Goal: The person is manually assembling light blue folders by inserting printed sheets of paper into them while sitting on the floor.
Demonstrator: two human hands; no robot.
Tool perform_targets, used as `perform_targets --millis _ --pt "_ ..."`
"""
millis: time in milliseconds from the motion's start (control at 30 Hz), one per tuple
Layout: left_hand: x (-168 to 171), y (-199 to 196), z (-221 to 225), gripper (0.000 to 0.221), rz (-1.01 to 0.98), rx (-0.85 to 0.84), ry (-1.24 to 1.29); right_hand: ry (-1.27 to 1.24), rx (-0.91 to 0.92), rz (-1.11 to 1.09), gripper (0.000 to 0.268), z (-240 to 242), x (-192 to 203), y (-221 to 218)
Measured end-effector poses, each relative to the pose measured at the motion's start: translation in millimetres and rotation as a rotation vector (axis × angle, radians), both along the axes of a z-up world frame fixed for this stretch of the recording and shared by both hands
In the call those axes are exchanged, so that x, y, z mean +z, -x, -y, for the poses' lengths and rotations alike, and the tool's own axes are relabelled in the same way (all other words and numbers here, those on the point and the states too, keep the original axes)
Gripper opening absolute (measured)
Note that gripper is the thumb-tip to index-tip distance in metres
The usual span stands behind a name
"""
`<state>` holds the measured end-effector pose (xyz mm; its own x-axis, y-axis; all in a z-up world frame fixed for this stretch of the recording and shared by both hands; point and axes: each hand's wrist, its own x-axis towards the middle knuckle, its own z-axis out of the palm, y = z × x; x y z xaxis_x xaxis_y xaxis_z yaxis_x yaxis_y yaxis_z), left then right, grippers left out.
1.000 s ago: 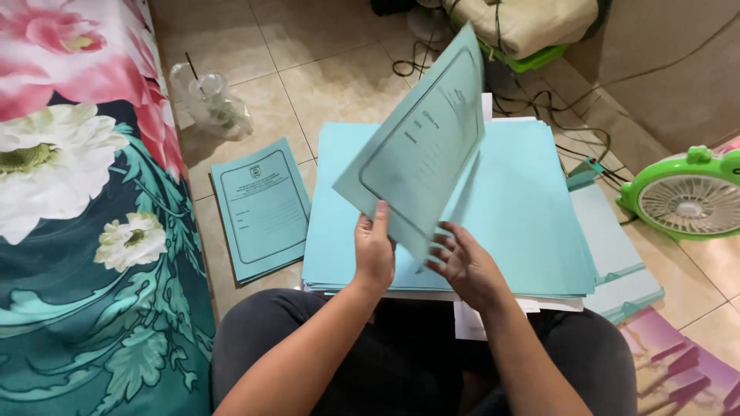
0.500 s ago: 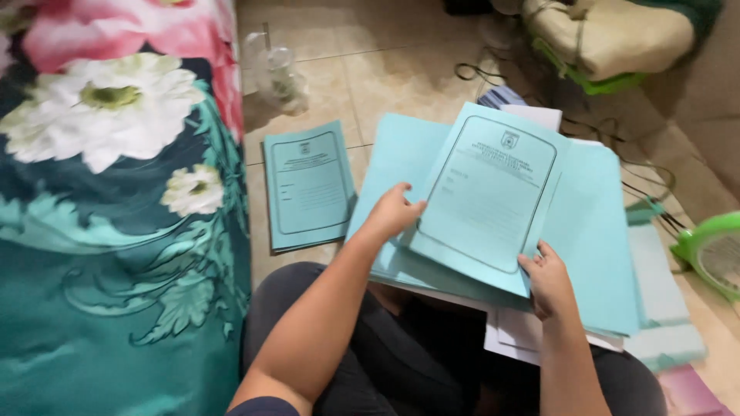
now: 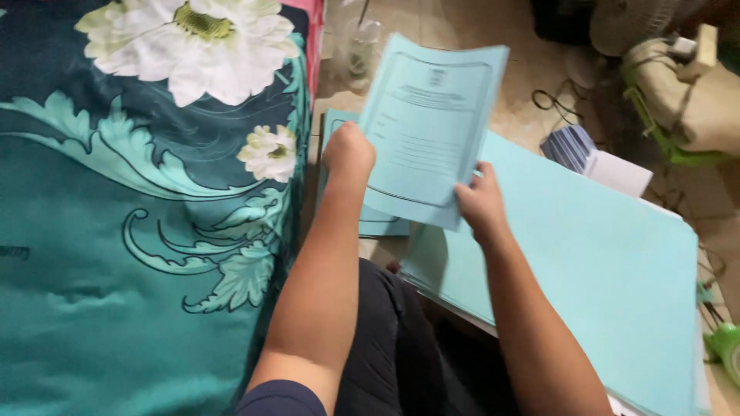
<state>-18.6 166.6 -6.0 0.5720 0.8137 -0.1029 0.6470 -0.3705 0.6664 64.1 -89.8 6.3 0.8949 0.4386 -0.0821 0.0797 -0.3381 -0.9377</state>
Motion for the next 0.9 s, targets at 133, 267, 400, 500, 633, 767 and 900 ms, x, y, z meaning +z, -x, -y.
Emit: perform_targets --millis 133,267,400,500,633,767,900 --pt "-81.2 11.1 -28.3 0.031 0.025 0.075 0.095 0.149 -0.025 -0.057 0.048 -103.1 -51.9 -11.5" --pt "-77.8 31.6 -23.3 0.034 -0.067 0.122 0.350 0.523 -0.044 -0.115 0.065 -130.2 -169.8 -47.0" --pt "-100.4 24.3 -21.0 0.033 -0.005 0.209 0.462 0.653 -0.041 -0.105 0.070 -122.8 -220.2 -51.9" --pt "-117.4 16.1 -17.3 0.041 0.041 0.459 0.613 0.681 -0.027 -0.050 0.058 -124.4 -173.8 -28.1" --pt "-95.7 29.8 -14.7 0.045 -0.012 0.373 0.502 0.689 -0.059 -0.081 0.067 -119.6 -182.9 -37.9" --pt "-85.2 34.0 -12.2 0.064 -0.053 0.512 0.733 0.780 -0.065 -0.166 0.062 -117.9 -203.9 -45.1" --pt "-107.1 28.6 -16.0 0.089 -0.345 0.299 0.662 1.761 1.012 0.417 0.056 -115.8 -210.1 -30.4"
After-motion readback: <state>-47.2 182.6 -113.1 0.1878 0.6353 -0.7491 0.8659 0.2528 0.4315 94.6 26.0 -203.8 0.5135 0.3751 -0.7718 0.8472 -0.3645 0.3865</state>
